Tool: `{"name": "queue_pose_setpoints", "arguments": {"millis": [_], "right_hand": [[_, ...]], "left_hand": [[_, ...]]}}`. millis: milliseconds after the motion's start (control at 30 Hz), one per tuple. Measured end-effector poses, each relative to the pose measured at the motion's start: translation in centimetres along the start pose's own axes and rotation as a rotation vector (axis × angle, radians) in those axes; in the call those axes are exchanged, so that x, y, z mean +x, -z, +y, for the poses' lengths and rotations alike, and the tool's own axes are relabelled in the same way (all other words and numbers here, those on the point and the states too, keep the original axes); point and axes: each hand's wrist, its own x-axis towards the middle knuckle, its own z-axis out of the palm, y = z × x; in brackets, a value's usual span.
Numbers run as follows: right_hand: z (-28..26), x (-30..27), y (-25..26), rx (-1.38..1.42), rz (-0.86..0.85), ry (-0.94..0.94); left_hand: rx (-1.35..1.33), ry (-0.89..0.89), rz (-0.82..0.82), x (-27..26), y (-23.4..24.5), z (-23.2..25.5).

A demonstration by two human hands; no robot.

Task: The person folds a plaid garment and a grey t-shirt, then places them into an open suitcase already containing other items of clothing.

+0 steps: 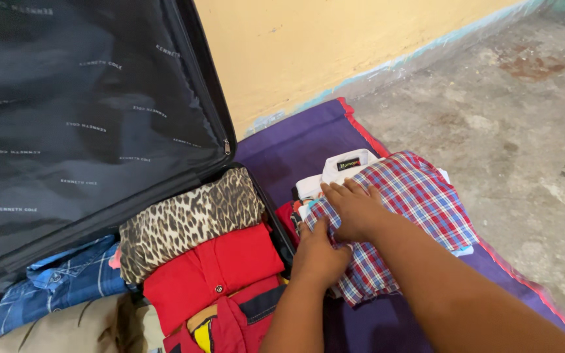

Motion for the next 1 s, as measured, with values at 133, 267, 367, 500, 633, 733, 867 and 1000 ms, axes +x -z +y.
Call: {"name": "queue_pose_setpoints", "arguments": {"millis": [133,267,367,500,633,733,867,1000], "right_hand": [[-0.9,-1.3,1.3,-0.028,-0.054,-0.034],[-1.4,-1.6,1.7,-0.065,0.042,-0.055],[-1.0,-1.8,1.7,-0.077,0.152,-0.074],[-0.7,-2.5,1.9,-0.076,0.117,-0.117],[-1.0,-4.1,0.8,0.015,0.23,-0.113],[-1.4,-4.8,0.9,0.116,0.373,-0.111],[-2.1,-6.4,2.7,0.145,0.329,-0.103],[-3.1,-8.7,6.1,0.3,0.446,-0.013]], "left_hand": [[-0.098,-0.128,0.054,0.9,-0.7,-1.2],[-0.116,-0.105,0.063,0.7,-0.7,-1.6],[-0.137,-0.111,0.079,0.0,-0.5,-1.3],[-0.232,-0.094,0.08,-0.8,0.1,-1.5],[-0.198,-0.068,0.073,-2.0,1.1,-1.9],[-0.208,-0.125,0.091,-2.6,1.9,-1.9],[-0.31,-0.111,0.058,-4.1,3.1,-2.5],[-0.312,-0.242,0.105,-5.3,4.5,-3.5]]}}
